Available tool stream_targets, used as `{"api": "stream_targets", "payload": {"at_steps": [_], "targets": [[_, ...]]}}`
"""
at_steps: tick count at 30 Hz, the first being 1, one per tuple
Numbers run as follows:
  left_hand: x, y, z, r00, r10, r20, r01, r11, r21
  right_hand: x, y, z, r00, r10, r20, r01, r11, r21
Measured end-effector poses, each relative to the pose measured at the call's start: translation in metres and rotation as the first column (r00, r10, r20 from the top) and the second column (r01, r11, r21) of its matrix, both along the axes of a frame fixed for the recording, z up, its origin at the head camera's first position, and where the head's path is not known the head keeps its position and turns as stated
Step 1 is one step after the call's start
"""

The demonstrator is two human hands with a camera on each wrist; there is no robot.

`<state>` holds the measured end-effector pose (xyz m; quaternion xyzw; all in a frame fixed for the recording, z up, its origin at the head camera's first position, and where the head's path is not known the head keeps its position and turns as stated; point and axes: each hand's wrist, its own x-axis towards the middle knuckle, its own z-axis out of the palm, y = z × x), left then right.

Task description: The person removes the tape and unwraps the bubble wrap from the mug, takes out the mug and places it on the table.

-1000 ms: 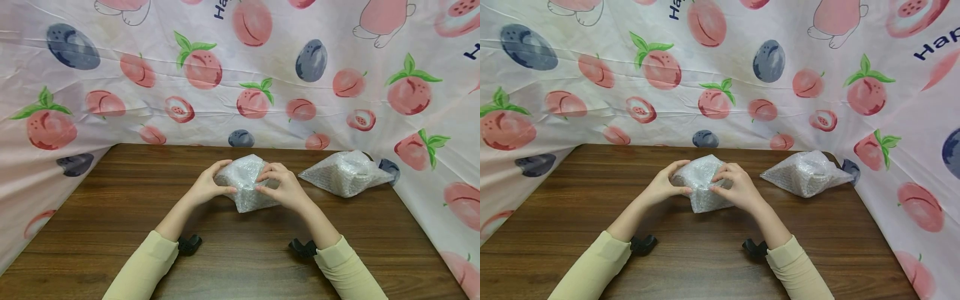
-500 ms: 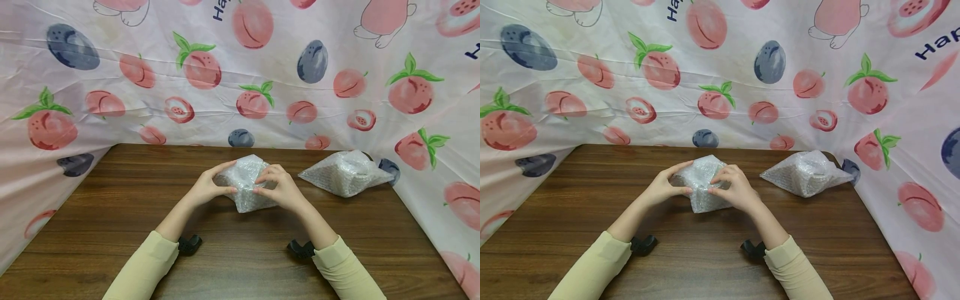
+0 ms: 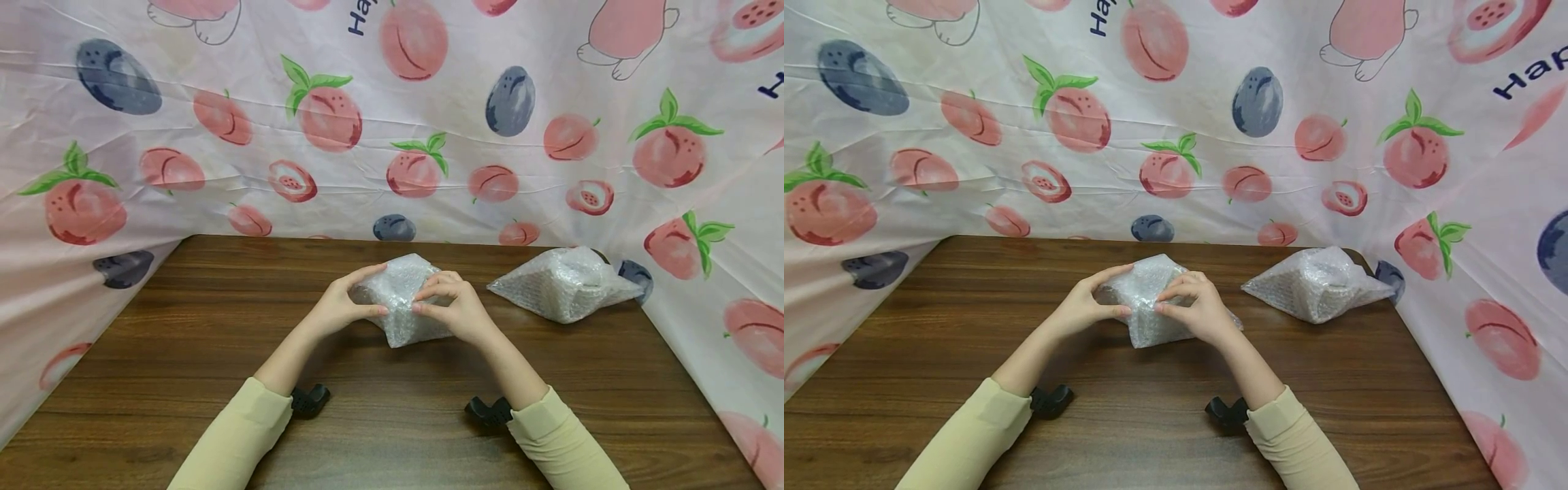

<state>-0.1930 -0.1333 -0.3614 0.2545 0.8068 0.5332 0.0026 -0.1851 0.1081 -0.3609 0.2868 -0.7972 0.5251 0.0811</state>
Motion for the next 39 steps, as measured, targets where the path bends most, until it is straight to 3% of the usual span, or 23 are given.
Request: {"api": "stream_targets", "payload": {"at_steps": [6,15,22,34,39], "targets": [[0.000,0.001,-0.001,1.000,0.002,0.004,-0.002,1.000,0.003,0.014,-0.005,0.020,0.997,-0.010,0.074,0.012,1.000,-0.029],[0.000,0.003,0.000,1.000,0.000,0.006,0.000,1.000,0.002,-0.006,0.001,-0.004,0.986,0.005,0.166,0.016,0.992,-0.127],[0.001,0.005,-0.001,1.000,-0.006,0.005,0.006,1.000,0.015,-0.008,0.002,-0.005,0.981,0.024,0.193,0.009,0.986,-0.167],[0.003,0.007,-0.001,0.999,-0.012,-0.029,0.013,1.000,0.017,-0.007,0.004,-0.003,0.949,0.084,0.303,0.003,0.961,-0.278],[-0.011,0.004,-0.018,1.000,0.008,-0.024,-0.008,1.000,0.014,-0.006,0.000,-0.007,0.969,0.064,0.239,0.011,0.953,-0.303]]}}
